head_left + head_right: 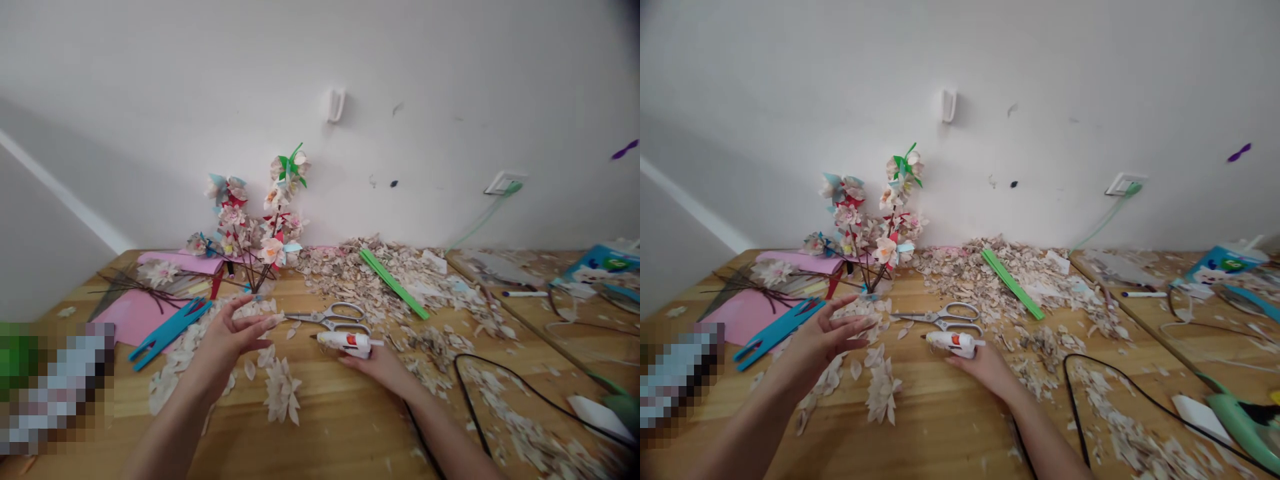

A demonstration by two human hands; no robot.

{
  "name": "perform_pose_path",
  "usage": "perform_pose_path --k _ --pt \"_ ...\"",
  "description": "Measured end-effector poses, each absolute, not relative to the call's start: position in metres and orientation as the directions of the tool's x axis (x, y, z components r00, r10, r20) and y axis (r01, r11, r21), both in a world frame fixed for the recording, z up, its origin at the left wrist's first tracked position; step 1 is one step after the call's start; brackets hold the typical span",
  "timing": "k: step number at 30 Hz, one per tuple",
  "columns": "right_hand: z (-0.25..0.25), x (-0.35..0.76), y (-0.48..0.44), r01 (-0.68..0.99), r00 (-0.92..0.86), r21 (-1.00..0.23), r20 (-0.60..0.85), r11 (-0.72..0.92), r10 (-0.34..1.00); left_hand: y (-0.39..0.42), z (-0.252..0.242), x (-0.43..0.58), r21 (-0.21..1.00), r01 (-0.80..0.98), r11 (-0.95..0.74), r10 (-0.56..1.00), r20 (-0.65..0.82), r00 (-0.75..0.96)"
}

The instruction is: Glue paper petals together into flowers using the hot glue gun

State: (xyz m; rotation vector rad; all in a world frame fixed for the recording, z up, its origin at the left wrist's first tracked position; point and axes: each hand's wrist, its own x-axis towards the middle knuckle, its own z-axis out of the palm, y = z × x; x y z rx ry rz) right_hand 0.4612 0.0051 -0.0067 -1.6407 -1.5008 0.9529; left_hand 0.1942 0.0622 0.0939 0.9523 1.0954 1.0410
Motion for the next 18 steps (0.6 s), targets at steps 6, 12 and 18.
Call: perform_pose_path --k 6,12,18 --pt "0.043 0.464 -0.017 0.655 0.281 -0.751 0.345 0.083 0.896 0.063 0.095 0.189 0.956 -0.186 0.226 0.97 -0.202 0.137" --pt "0.053 0.409 -0.036 0.649 -0.086 -0.71 0.287 0.272 0.954 0.061 0.097 0.189 0.963 -0.168 0.212 0.971 -0.188 0.145" --pt "-0.001 0.357 -0.015 0.556 -0.173 -0.802 0.144 0.217 0.974 0.058 0.102 0.19 0.966 -0.157 0.205 0.972 -0.181 0.152"
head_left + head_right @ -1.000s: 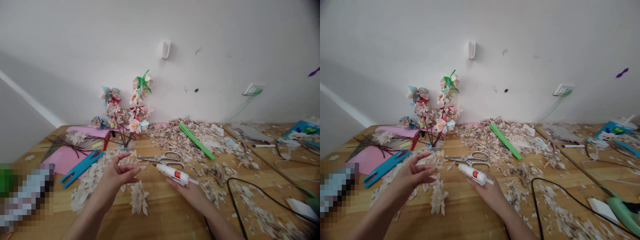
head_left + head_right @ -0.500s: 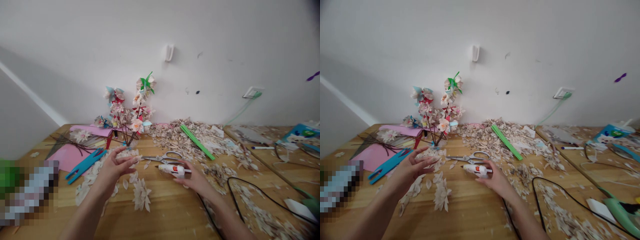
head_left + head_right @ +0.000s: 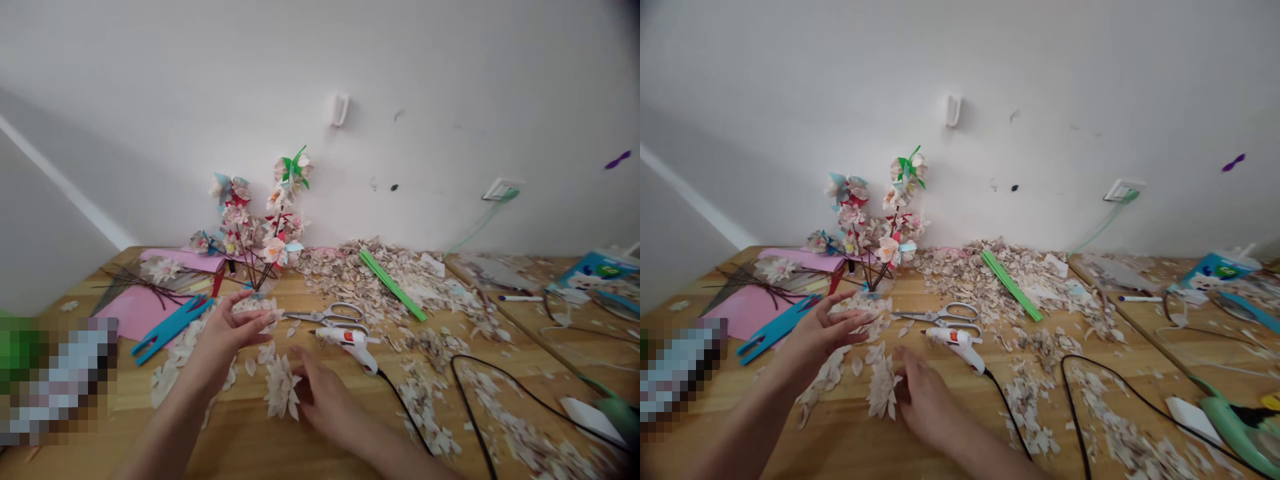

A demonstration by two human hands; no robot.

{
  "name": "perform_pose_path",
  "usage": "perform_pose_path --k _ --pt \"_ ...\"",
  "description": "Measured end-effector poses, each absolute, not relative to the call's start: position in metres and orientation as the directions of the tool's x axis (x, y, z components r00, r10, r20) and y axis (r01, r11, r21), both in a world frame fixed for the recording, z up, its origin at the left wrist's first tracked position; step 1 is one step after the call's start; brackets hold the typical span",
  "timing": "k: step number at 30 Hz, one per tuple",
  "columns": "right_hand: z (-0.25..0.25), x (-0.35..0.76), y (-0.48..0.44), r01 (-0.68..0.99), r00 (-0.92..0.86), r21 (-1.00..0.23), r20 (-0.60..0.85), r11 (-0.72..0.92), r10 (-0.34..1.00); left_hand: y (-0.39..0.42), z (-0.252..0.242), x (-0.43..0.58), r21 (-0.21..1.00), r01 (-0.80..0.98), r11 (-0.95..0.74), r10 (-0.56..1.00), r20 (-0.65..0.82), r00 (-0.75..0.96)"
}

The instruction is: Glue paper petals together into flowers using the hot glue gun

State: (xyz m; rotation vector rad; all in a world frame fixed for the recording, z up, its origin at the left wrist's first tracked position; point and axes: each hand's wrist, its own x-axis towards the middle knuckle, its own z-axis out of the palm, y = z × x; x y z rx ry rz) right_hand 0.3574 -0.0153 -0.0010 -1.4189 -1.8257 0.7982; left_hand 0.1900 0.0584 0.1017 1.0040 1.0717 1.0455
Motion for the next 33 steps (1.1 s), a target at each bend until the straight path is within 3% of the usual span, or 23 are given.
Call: perform_pose_path --k 3,6,10,15,26,33 --pt "-0.012 0.353 -0.01 0.466 -0.086 -0.873 0.118 0.145 0.989 0.057 0.104 0.189 0.964 -0.17 0.206 0.972 -0.181 0.151" --pt "-0.009 0.354 -0.01 0.174 0.033 -0.982 0.075 0.068 0.997 0.057 0.107 0.185 0.96 -0.199 0.195 0.974 -0.165 0.156" --pt "0.003 0.357 -0.012 -0.128 0.163 -0.988 0.061 0.083 0.985 0.056 0.109 0.18 0.964 -0.194 0.179 0.978 -0.153 0.141" --pt "0.006 0.362 -0.012 -0.124 0.275 -0.976 0.138 0.178 0.952 0.054 0.108 0.185 0.969 -0.185 0.164 0.981 -0.14 0.137" --pt "0.011 0.367 -0.017 -0.084 0.348 -0.979 0.145 0.185 0.926 0.046 0.083 0.205 0.95 0.019 0.312 0.877 -0.295 0.379" --pt "0.006 0.366 -0.017 -0.082 0.323 -0.98 0.146 0.182 0.935 0.042 0.085 0.21 0.917 0.028 0.398 0.821 -0.37 0.435"
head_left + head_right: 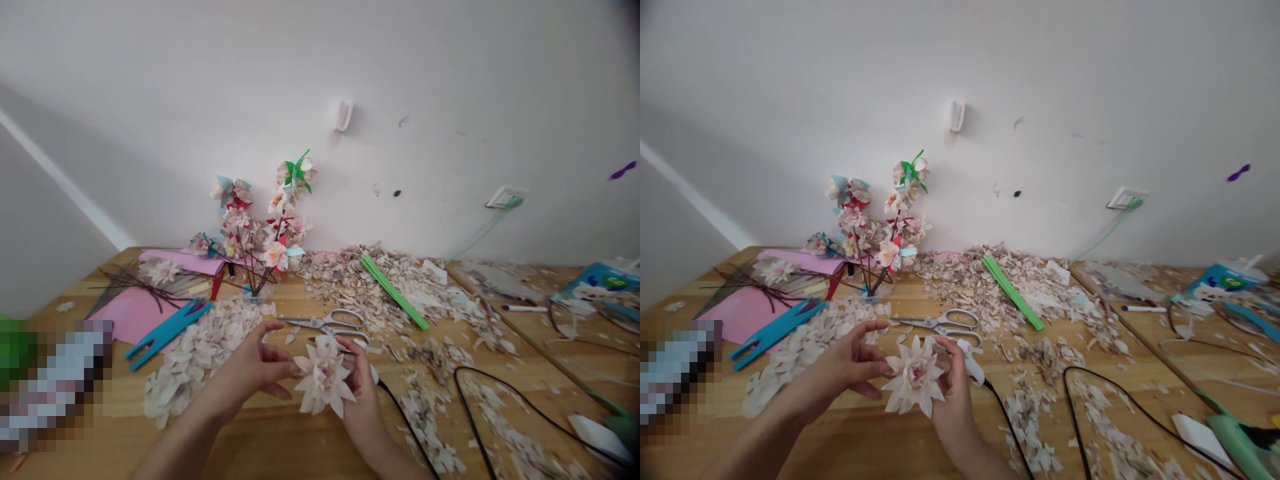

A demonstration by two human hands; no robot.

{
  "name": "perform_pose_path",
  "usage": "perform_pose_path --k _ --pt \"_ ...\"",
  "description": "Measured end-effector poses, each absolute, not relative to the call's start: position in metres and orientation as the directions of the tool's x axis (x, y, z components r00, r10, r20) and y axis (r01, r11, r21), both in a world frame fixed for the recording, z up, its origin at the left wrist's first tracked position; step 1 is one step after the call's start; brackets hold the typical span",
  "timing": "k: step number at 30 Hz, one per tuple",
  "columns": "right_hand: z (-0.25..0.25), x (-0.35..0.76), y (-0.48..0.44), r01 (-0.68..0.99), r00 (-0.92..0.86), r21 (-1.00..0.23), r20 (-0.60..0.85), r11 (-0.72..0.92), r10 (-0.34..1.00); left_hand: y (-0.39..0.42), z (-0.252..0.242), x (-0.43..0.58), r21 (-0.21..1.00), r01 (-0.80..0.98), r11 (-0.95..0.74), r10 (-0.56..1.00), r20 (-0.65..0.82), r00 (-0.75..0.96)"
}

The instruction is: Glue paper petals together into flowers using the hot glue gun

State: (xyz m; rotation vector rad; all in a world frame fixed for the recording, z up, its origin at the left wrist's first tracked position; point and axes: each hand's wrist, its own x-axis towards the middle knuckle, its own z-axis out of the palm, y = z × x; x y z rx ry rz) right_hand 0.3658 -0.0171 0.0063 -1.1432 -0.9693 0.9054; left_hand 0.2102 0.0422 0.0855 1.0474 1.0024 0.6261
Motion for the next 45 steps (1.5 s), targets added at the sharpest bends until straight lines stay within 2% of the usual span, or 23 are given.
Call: perform_pose_path --k 18,32,41,45 --pt "-0.001 0.367 -0.018 -0.077 0.306 -0.98 0.154 0.185 0.94 0.04 0.089 0.21 0.901 0.011 0.434 0.783 -0.384 0.489" --pt "-0.002 0.365 -0.016 -0.075 0.422 -0.967 0.192 0.245 0.886 0.039 0.091 0.209 0.876 -0.084 0.474 0.777 -0.372 0.507" --pt "-0.002 0.366 -0.017 -0.134 0.395 -0.972 0.125 0.192 0.91 0.035 0.094 0.208 0.875 -0.091 0.475 0.775 -0.366 0.516" --pt "-0.006 0.368 -0.017 -0.094 0.379 -0.98 0.128 0.176 0.916 0.037 0.092 0.206 0.863 -0.104 0.494 0.765 -0.375 0.524"
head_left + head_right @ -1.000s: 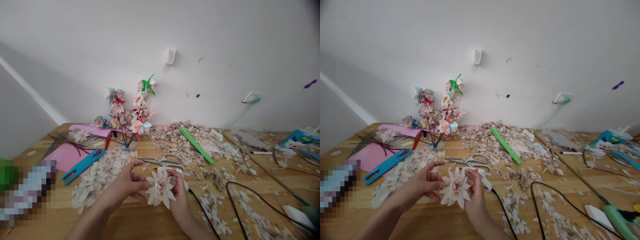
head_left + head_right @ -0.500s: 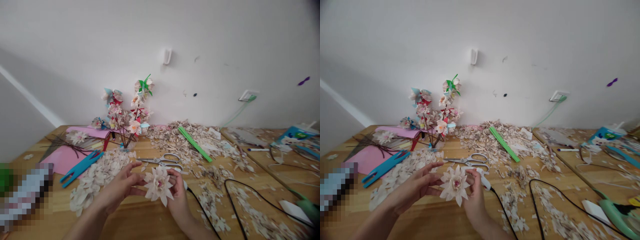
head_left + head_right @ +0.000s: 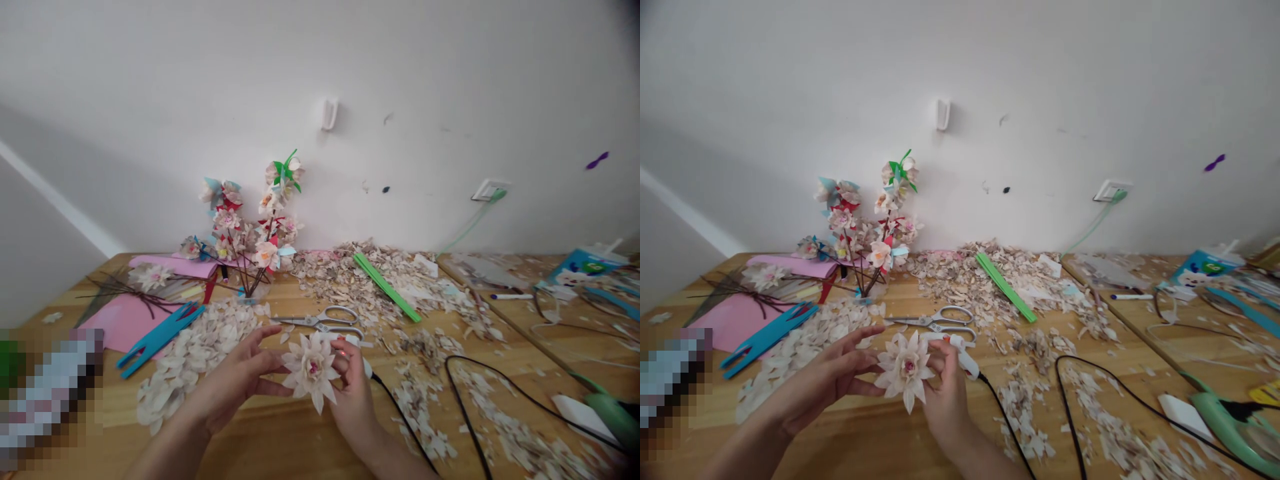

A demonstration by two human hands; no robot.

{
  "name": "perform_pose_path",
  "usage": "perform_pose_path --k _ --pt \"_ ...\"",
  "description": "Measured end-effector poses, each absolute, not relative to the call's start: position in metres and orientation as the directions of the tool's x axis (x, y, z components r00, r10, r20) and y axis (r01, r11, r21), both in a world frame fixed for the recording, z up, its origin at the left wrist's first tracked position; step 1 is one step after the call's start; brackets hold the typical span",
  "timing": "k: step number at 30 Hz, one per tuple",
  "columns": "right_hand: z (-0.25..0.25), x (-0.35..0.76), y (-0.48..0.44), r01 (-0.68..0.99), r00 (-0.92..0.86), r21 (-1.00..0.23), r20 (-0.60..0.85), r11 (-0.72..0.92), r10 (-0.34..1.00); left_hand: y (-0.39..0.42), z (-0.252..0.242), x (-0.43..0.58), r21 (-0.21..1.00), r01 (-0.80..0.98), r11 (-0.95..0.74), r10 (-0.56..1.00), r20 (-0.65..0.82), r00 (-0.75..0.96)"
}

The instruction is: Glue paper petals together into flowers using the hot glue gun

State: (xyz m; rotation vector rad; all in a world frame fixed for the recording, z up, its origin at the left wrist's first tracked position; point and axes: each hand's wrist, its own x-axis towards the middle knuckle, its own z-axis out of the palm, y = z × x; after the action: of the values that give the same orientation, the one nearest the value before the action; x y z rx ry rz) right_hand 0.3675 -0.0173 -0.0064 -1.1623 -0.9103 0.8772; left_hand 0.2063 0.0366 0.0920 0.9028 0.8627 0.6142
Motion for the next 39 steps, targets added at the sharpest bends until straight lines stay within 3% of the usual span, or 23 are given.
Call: perform_pose_path --k 12,28,39 --pt "-0.007 0.373 -0.019 0.134 0.373 -0.963 0.267 0.233 0.889 0.04 0.093 0.204 0.881 -0.014 0.473 0.777 -0.41 0.478" --pt "0.0 0.368 -0.02 0.124 0.477 -0.978 0.206 0.167 0.854 0.037 0.092 0.207 0.846 -0.096 0.525 0.762 -0.416 0.496" --pt "-0.002 0.369 -0.019 0.103 0.436 -0.988 0.147 0.113 0.888 0.04 0.087 0.206 0.822 -0.149 0.549 0.759 -0.416 0.501"
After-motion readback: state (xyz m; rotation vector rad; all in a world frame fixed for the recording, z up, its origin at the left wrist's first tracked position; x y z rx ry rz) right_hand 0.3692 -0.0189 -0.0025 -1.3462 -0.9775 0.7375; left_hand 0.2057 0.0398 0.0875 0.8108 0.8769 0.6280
